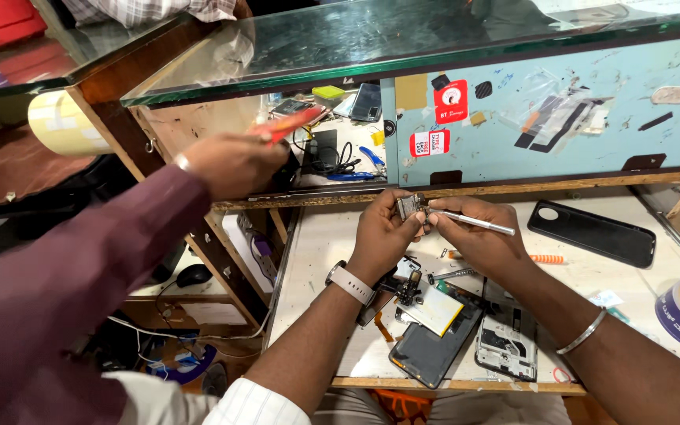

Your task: The person repairs a disassembled smartphone at a workbench, using a small metal tool to pry and adjust internal components while holding the phone chassis. They briefly receive banknotes from a customer across the counter, test a blue feature phone, operate a smartphone, and resume working on the phone internals.

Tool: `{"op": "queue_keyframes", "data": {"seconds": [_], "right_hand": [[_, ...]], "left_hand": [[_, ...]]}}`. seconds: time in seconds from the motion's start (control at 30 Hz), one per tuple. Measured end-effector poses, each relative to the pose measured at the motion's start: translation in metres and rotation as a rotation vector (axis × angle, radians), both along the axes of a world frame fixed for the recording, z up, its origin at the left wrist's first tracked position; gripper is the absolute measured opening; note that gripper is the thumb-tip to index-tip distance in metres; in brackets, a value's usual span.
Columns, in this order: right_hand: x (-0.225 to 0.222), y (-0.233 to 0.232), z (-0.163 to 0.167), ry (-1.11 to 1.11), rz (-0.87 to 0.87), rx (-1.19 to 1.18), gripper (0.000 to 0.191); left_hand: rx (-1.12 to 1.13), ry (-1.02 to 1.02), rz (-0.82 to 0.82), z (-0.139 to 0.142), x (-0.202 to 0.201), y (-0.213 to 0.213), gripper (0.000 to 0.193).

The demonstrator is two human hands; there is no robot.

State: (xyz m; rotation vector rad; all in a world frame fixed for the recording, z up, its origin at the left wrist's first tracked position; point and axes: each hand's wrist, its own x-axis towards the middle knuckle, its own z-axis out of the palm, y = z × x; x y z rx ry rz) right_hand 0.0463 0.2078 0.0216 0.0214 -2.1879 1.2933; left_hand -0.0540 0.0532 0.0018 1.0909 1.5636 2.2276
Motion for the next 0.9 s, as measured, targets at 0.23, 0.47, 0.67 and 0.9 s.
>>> {"op": "queue_keyframes", "data": {"seconds": [0.23,0.47,0.67,0.9], "right_hand": [[0.007,-0.005,0.008,0.036,-0.002,0.035,0.028],[0.012,-0.011,0.015,-0.103,-0.077,-0.011,0.029],[0.002,-0.001,0.008,-0.151,0.002,-0.171,0.026],[-0.005,0.013,0.003,-0.226,0.058,-0.293,0.024]], "left_hand": [[-0.029,0.071,0.092,-0.003,0.003,0.003,0.029],[-0.195,0.311,0.379,0.005,0.019,0.0,0.027],[-0.186,0.275,0.334,0.001,0.014,0.003,0.028],[-0.031,0.092,0.091,-0.016,-0.002,0.009,0.033]]}}
